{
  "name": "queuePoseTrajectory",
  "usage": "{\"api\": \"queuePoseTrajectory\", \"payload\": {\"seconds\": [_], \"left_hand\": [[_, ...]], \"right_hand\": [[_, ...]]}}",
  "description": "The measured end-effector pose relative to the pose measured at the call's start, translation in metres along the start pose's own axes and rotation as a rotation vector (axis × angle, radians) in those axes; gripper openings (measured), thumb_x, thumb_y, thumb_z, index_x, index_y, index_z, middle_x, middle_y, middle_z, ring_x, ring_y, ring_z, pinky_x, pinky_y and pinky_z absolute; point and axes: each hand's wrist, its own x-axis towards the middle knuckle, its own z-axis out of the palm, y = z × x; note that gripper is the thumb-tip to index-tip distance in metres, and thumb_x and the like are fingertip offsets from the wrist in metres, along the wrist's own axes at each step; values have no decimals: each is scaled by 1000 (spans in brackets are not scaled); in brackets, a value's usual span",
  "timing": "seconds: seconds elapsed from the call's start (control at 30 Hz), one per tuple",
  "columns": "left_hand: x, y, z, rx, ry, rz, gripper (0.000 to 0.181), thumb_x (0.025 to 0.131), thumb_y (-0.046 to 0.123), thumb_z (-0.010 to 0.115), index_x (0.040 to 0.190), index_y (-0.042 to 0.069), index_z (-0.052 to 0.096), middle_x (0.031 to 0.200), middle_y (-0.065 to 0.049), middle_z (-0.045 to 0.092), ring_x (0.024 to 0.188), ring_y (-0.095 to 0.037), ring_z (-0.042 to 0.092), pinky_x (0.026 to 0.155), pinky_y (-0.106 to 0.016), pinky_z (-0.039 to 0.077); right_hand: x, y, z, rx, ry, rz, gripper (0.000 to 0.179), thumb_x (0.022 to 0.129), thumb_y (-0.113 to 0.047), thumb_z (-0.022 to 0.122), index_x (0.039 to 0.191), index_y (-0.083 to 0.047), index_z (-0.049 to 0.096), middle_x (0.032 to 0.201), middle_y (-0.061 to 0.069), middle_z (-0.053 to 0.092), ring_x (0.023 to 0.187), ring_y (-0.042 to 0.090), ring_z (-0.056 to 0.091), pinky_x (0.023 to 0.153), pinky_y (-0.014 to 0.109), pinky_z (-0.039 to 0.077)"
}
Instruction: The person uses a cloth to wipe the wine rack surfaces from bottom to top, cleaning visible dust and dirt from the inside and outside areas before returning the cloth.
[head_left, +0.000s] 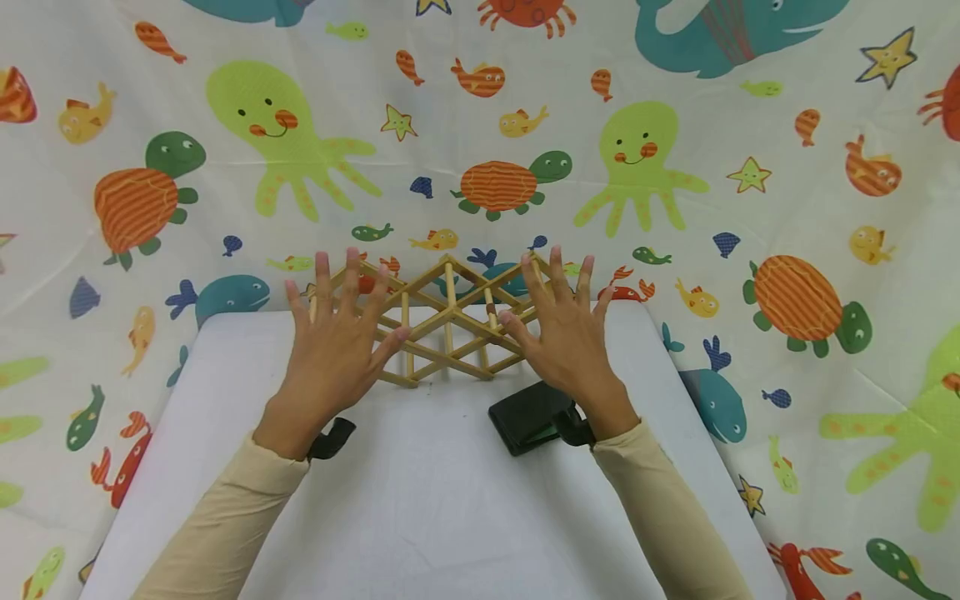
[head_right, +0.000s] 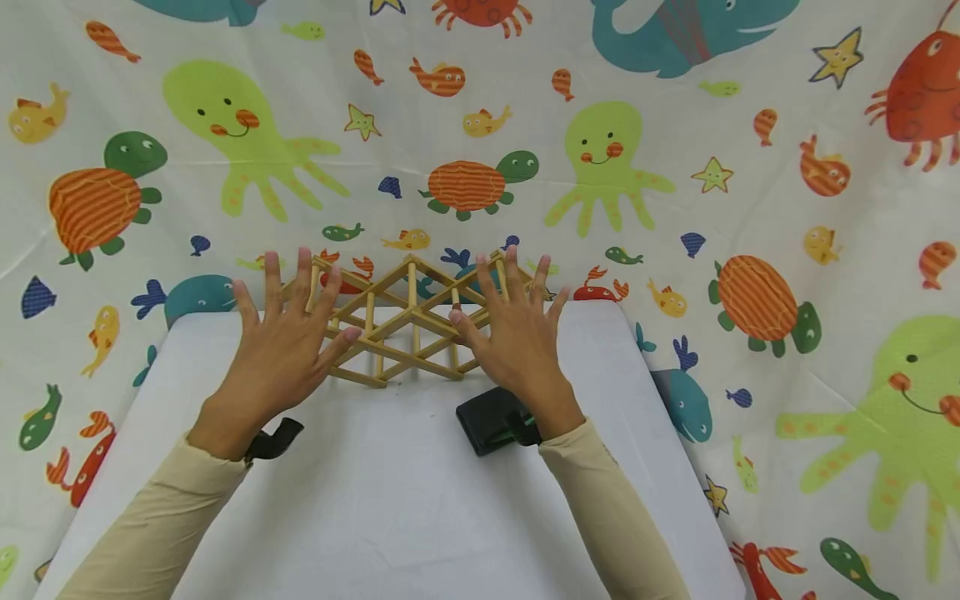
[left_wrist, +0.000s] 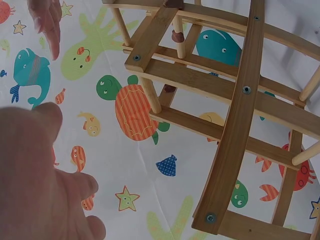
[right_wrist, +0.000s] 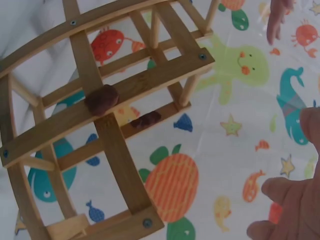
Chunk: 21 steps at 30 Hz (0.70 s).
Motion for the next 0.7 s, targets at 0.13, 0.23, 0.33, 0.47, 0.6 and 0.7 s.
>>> {"api": "queuePoseTrajectory", "payload": {"seconds": [0.13,0.23,0.33,0.47,0.6,0.7], "left_hand": [[2,1,2,-8,-12,-2,84,110,59,42,172,17,4,175,-10,-31,160,-49,-26,120,-85,-7],[4,1,3,-27,-28,-8,82,110,58,42,172,16,8,175,-11,-30,160,-48,-28,121,-84,-8],[5,0,3,-50,-38,-12,80,111,57,42,172,15,12,176,-14,-25,160,-50,-25,122,-83,-7],[6,-6,3,-110,-69,-10,79,111,56,44,172,14,15,177,-21,-16,161,-55,-15,125,-79,-2],[7,-15,4,-184,-97,3,81,109,53,53,171,12,19,177,-29,-2,162,-57,-4,128,-74,6],[4,-24,9,-217,-96,3,83,108,48,60,171,11,21,176,-30,8,163,-55,4,127,-76,14]], "right_hand": [[1,0,1,6,-10,5,81,104,-73,36,170,-42,2,179,-2,-14,161,46,-24,121,84,-9],[1,1,2,17,8,2,81,105,-71,40,171,-39,6,180,2,-9,162,50,-17,122,84,-3],[0,3,2,45,62,-5,82,104,-67,47,172,-35,14,181,8,1,164,52,-3,125,81,6],[-3,8,3,108,155,-21,79,104,-59,58,171,-34,24,178,13,21,161,49,23,124,75,24],[-8,15,6,165,254,-45,77,102,-49,67,168,-35,31,169,16,41,148,42,42,111,65,46],[-14,20,11,197,304,-50,75,101,-43,72,167,-34,36,161,16,49,140,38,49,96,59,56]]}}
